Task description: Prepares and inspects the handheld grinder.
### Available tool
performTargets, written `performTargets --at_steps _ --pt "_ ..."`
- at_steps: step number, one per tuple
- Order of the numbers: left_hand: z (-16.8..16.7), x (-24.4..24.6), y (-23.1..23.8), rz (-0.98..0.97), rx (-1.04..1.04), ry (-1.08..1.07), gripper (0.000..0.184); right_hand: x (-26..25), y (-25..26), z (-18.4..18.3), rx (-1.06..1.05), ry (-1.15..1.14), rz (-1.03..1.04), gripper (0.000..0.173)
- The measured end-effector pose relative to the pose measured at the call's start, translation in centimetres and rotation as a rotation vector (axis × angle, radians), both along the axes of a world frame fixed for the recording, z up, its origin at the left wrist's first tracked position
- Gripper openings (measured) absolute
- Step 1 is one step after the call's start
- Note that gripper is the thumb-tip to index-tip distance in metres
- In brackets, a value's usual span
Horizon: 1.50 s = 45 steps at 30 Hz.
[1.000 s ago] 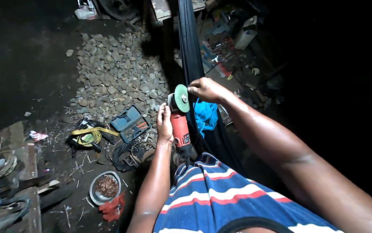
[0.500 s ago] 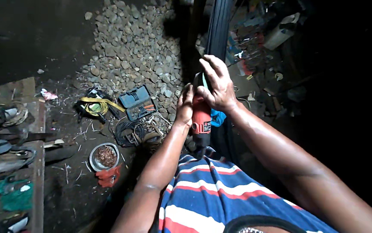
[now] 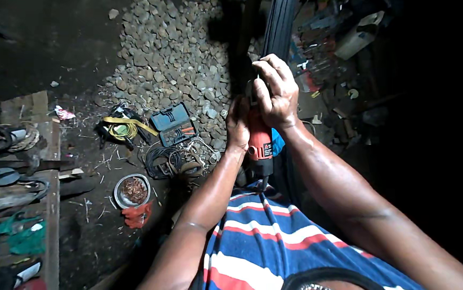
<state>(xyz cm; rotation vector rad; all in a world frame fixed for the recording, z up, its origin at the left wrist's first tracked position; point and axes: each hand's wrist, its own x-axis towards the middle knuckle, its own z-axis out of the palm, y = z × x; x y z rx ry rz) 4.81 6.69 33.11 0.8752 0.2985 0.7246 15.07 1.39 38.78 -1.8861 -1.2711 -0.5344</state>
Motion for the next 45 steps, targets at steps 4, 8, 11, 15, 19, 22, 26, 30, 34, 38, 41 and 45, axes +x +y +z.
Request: performTargets --at_steps 4,8,11,15,19,22,26,30,34,38,41,45 --pt "-0.7 0.5 -0.5 0.07 0.012 0.025 0.032 0.6 -0.1 -0.7 -0.037 0.017 0.019 0.042" --pt "-1.3 0.4 -0.4 -0.131 0.008 0.096 0.045 1.8 -0.3 -1.2 -0.014 0.005 0.08 0.041" --pt "-1.7 -0.7 -0.9 -0.34 -0.091 0.086 0.053 1.9 -0.4 -1.7 -0.053 -0.044 0.08 0.043" --pt "-2.6 -1.2 -0.5 -0.203 -0.169 0.097 0.047 0.8 -1.0 -2.3 -0.119 0.252 0.168 0.06" --pt "1.0 -2.6 3.8 -0.097 -0.279 0.254 0.075 -3.0 -6.6 -6.8 -0.127 1.161 0.405 0.07" --pt "1.0 -5.5 8.7 0.135 -0.111 0.096 0.055 -6.6 -12.7 -11.1 -0.498 1.436 0.69 0.066" --pt "5.1 -11.1 13.1 0.216 0.153 -0.039 0.069 -5.2 -18.6 -15.9 -0.841 1.234 0.572 0.031" --pt "11.6 -18.2 12.7 0.298 0.257 0.106 0.048 1.0 -23.4 -15.7 -0.814 1.193 0.463 0.028" --pt "10.1 -25.2 12.7 0.329 0.654 0.387 0.04 6.6 -23.1 -5.0 -0.497 0.945 0.45 0.016" --pt "8.2 -20.8 4.2 0.478 0.729 0.683 0.088 8.8 -18.0 5.9 -0.284 0.317 0.683 0.022" --pt "4.5 -17.4 -0.6 0.346 0.611 0.611 0.089 7.0 -11.8 10.4 -0.227 -0.02 0.775 0.03" --pt "3.2 -15.5 -5.3 0.142 0.541 0.639 0.085 4.2 -4.4 10.0 -0.327 0.047 0.863 0.029"
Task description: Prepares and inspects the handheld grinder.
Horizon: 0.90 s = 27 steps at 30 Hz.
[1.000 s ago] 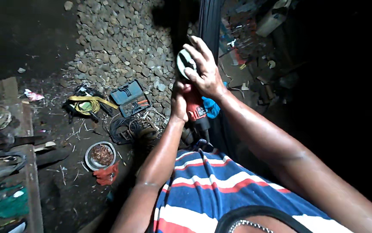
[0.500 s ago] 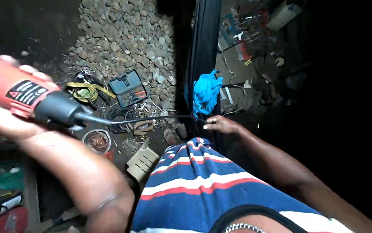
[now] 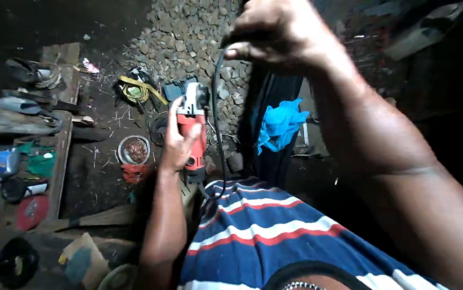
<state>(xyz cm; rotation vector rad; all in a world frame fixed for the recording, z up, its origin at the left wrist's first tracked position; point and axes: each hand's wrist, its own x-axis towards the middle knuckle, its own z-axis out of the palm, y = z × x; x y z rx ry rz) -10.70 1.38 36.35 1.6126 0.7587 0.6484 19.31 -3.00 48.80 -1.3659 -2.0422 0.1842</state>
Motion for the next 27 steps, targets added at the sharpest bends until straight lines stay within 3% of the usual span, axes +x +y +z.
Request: performTargets --at_steps 3,8,12,14,17,18,19,20,23,27 --pt "0.2 -0.2 -1.2 -0.045 -0.051 -0.014 0.08 -0.2 3.7 -2.8 -0.096 0.074 0.045 0.027" --pt "0.0 -1.3 1.0 0.01 -0.187 -0.208 0.087 -0.9 4.9 -7.9 -0.271 0.435 -0.15 0.022" --pt "-0.4 -0.8 5.7 0.091 -0.202 -0.548 0.062 -5.2 5.3 -12.7 -0.29 0.55 -0.238 0.029" --pt "0.4 -0.5 9.6 0.121 -0.166 -0.625 0.064 -8.0 4.3 -15.3 -0.313 0.467 -0.248 0.03" --pt "3.0 -0.8 15.4 0.457 -0.024 -0.598 0.051 -12.4 1.7 -18.9 -0.396 0.317 -0.213 0.024" --pt "3.5 -1.1 17.1 0.583 0.028 -0.572 0.054 -13.3 0.8 -20.2 -0.452 0.28 -0.196 0.028" --pt "3.5 -1.7 18.8 0.66 0.086 -0.53 0.07 -13.9 -0.1 -21.1 -0.505 0.264 -0.177 0.033" --pt "3.2 -2.3 20.6 0.709 0.16 -0.505 0.078 -14.3 -0.7 -21.6 -0.537 0.253 -0.162 0.04" --pt "1.8 -3.5 24.5 0.791 0.326 -0.446 0.079 -14.2 -1.9 -20.9 -0.547 0.171 -0.094 0.048" --pt "-0.9 -3.8 26.6 0.873 0.568 -0.29 0.082 -13.2 -1.2 -15.9 -0.564 0.02 -0.053 0.043"
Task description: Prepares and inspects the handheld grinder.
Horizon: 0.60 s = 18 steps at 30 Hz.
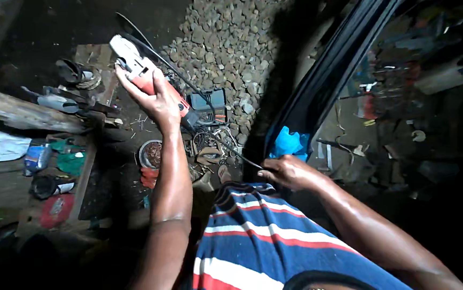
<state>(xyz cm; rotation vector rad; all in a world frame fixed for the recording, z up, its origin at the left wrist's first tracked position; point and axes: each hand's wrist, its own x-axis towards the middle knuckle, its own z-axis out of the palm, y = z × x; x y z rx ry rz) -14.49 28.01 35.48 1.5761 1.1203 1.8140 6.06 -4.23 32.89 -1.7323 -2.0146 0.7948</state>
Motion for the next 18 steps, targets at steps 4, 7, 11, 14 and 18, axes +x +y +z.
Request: performTargets --at_steps 4,7,11,14,18 --pt "-2.3 -1.6 -1.1 -0.198 -0.048 0.35 0.083 3.8 3.0 8.5 0.096 -0.184 -0.06 0.027" --pt "-2.6 -2.5 -3.4 -0.517 -0.204 0.525 0.085 6.3 6.1 14.8 0.303 -0.247 -0.042 0.027" --pt "-2.9 -2.3 -8.0 -0.769 -0.327 0.561 0.085 7.4 10.9 19.7 0.391 -0.298 -0.003 0.027" --pt "-3.6 -2.7 -10.3 -0.864 -0.331 0.509 0.083 8.6 14.4 18.1 0.32 -0.242 -0.072 0.026" --pt "-3.2 -3.2 -11.9 -0.94 -0.304 0.176 0.103 9.7 16.9 10.9 0.268 0.109 -0.09 0.029"
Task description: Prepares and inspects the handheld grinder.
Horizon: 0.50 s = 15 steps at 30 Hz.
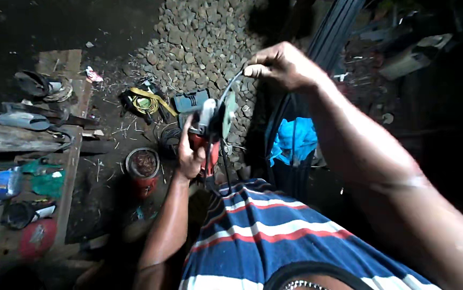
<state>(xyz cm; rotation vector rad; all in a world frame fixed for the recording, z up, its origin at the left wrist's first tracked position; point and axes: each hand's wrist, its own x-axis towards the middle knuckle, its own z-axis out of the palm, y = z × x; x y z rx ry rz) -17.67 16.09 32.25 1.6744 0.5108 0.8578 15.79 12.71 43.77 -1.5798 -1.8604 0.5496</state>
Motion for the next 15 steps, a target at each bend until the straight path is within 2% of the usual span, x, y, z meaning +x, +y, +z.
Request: performTargets --at_steps 1,3,5,7,9,12,14,15 --pt "0.0 -0.1 -0.2 0.055 -0.031 -0.074 0.102 -0.6 -0.2 -2.0 -0.028 0.139 -0.014 0.028" --pt "0.0 -0.2 0.1 0.22 -0.111 -0.188 0.082 -3.1 -1.6 -5.3 -0.105 0.401 -0.089 0.028" --pt "0.5 -0.1 1.9 0.228 -0.226 -0.285 0.094 -5.8 -3.4 -7.8 -0.156 0.565 -0.121 0.029" --pt "0.8 0.4 3.7 0.24 -0.254 -0.349 0.081 -8.2 -4.8 -9.6 -0.159 0.601 -0.135 0.03" --pt "1.5 1.1 4.5 0.362 -0.245 -0.337 0.065 -10.0 -5.8 -10.5 -0.148 0.566 -0.11 0.031" --pt "2.1 3.0 4.0 0.693 -0.285 -0.323 0.06 -12.9 -8.5 -12.2 -0.242 0.504 -0.101 0.028" --pt "1.4 3.9 4.1 0.823 -0.269 -0.368 0.058 -14.2 -10.6 -14.2 -0.365 0.482 -0.098 0.025" --pt "0.7 3.9 4.2 0.848 -0.236 -0.354 0.062 -14.4 -11.6 -15.0 -0.411 0.468 -0.078 0.031"
